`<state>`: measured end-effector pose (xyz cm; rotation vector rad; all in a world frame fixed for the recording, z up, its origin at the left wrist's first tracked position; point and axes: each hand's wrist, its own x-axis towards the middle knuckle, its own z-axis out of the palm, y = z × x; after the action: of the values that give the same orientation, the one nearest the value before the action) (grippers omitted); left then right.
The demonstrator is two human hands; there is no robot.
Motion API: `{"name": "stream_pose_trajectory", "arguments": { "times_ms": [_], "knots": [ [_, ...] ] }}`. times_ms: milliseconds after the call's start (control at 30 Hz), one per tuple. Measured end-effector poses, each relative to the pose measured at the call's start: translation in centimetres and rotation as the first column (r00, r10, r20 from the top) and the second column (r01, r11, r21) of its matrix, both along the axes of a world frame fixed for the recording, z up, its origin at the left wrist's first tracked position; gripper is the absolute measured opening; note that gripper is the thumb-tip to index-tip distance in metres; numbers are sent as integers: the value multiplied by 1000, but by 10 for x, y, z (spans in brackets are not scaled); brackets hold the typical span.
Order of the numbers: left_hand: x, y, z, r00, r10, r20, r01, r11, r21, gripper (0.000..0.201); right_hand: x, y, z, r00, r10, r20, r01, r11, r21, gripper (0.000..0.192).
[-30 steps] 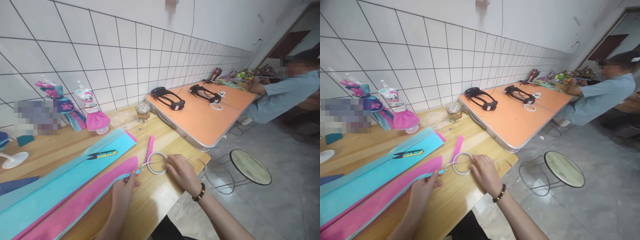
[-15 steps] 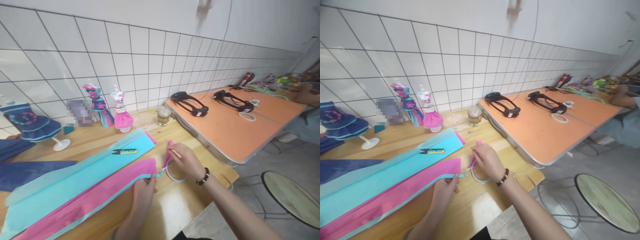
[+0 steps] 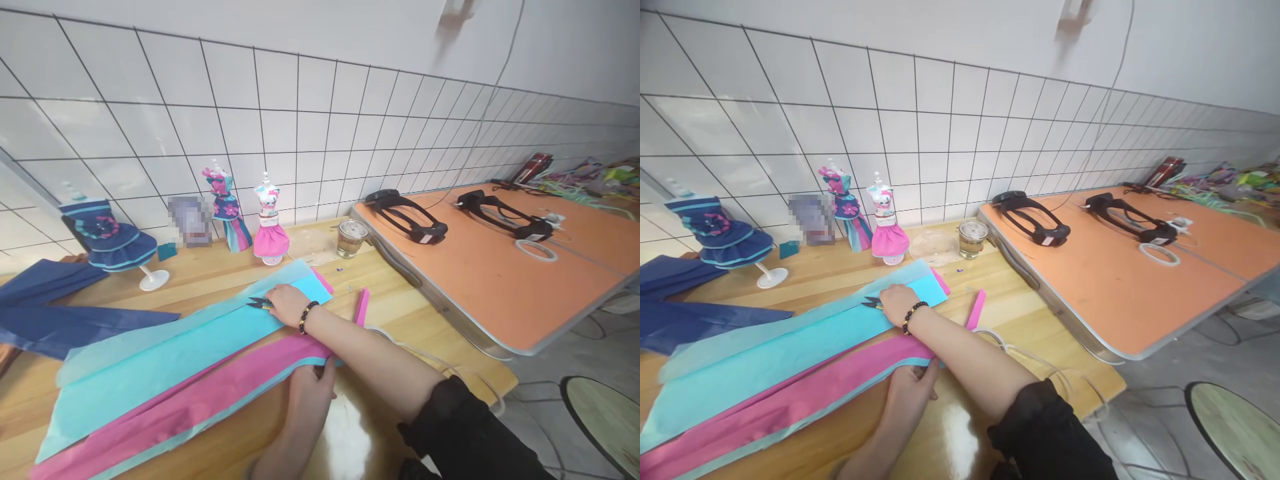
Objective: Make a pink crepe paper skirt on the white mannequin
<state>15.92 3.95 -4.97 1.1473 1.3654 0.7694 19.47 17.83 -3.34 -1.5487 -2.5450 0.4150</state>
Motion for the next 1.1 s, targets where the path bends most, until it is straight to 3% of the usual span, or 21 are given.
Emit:
{"name": "stream_pose_trajectory", "arguments": {
  "times_ms": [133,233,400,467,533,567,633,667,733,800,867,933,1100],
  "knots": [
    [0,2,-1,1000,-1,-8,2,1000,14,29,3,-2,3,989,-62,-131,55,997,-51,26],
    [-1,3,-4,1000,-7,-16,8,999,31,26,21,-10,20,940,-158,-302,147,987,-59,14],
    [-2,4,-8,999,-12,-46,14,999,46,27,85,-59,62,706,-328,-627,290,942,-166,15],
    [-2,3,-7,998,-13,-53,16,999,51,27,108,-94,69,601,-373,-707,282,926,-249,24],
    [-2,2,-7,998,-18,-57,22,998,54,29,121,-132,64,516,-415,-750,252,910,-331,29],
    [-2,2,-7,998,-21,-59,24,998,56,30,124,-150,57,454,-447,-771,218,894,-391,31],
    [-2,1,-8,998,-24,-65,28,998,62,32,121,-183,39,57,-644,-763,17,764,-645,26],
    [-2,1,-8,997,-25,-67,30,997,67,33,116,-196,29,-89,-737,-670,-72,675,-734,25],
    [-3,1,-9,997,-29,-67,34,997,76,32,106,-216,11,-245,-856,-456,-251,510,-823,26],
    [-3,1,-9,997,-35,-62,40,996,83,31,96,-229,-1,-294,-909,-296,-402,398,-824,33],
    [-2,1,-8,997,-45,-56,49,995,88,31,89,-235,-5,-309,-926,-219,-476,350,-807,38],
    [-2,1,-6,997,-56,-46,60,994,89,31,85,-236,-5,-321,-923,-212,-520,359,-775,39],
    [-1,0,-5,998,-53,-17,55,994,100,33,79,-237,3,-343,-888,-306,-545,453,-706,41]
  ]
}}
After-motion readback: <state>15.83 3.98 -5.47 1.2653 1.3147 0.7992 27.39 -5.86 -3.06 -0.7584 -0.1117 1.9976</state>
